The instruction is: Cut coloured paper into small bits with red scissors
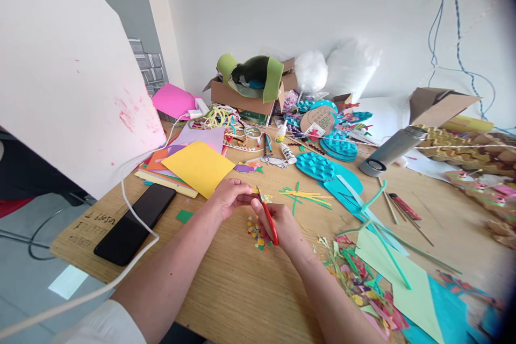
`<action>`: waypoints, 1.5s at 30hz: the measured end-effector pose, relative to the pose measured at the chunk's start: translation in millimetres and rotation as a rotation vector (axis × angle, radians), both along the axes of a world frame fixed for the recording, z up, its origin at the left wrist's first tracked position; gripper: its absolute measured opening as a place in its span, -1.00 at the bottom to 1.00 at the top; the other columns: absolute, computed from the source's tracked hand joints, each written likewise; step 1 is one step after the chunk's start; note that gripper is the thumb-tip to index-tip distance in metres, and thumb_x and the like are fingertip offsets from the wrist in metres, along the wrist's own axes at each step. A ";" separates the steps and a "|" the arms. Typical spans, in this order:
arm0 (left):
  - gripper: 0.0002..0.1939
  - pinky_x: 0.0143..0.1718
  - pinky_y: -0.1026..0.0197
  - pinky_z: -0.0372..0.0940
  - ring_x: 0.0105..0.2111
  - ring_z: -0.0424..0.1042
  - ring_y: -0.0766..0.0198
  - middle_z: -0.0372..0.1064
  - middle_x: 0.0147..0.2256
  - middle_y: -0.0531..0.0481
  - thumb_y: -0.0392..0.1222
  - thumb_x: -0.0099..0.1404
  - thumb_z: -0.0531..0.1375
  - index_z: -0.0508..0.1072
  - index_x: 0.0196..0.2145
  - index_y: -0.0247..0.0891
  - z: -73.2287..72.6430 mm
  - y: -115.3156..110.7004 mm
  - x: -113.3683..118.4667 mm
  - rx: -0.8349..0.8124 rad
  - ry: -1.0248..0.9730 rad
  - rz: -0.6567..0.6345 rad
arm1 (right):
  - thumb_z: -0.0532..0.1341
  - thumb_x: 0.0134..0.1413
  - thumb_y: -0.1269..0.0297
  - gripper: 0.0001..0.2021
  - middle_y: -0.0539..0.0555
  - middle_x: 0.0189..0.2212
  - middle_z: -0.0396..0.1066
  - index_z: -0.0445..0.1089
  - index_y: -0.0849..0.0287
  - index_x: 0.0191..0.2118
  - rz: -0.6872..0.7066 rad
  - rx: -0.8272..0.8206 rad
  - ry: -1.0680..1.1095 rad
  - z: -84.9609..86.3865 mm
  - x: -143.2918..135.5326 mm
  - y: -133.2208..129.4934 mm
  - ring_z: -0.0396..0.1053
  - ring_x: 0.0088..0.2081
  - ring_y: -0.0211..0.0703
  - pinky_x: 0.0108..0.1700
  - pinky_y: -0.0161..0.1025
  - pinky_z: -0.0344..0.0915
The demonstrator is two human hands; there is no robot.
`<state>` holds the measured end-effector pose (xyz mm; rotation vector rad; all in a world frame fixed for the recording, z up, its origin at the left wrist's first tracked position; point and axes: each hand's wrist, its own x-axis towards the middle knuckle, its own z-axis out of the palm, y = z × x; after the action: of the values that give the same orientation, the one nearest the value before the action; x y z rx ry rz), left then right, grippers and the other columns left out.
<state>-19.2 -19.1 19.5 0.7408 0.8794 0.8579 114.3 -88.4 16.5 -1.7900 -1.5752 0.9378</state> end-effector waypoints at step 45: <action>-0.96 -0.32 0.33 0.32 -0.42 0.45 0.33 0.47 -0.43 -0.05 -0.36 0.00 0.30 0.50 -0.50 -0.35 -11.2 -27.6 28.5 -0.283 -0.295 0.226 | -0.05 0.09 -0.29 -0.36 0.07 -0.72 0.31 0.30 0.23 -0.60 -0.027 0.090 0.041 -9.9 0.5 1.0 0.22 -0.69 -0.29 -0.63 -0.39 0.07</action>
<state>9.3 -46.7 8.3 0.2619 0.8061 0.9883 114.8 -87.4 6.6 -1.7153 -1.5399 0.8714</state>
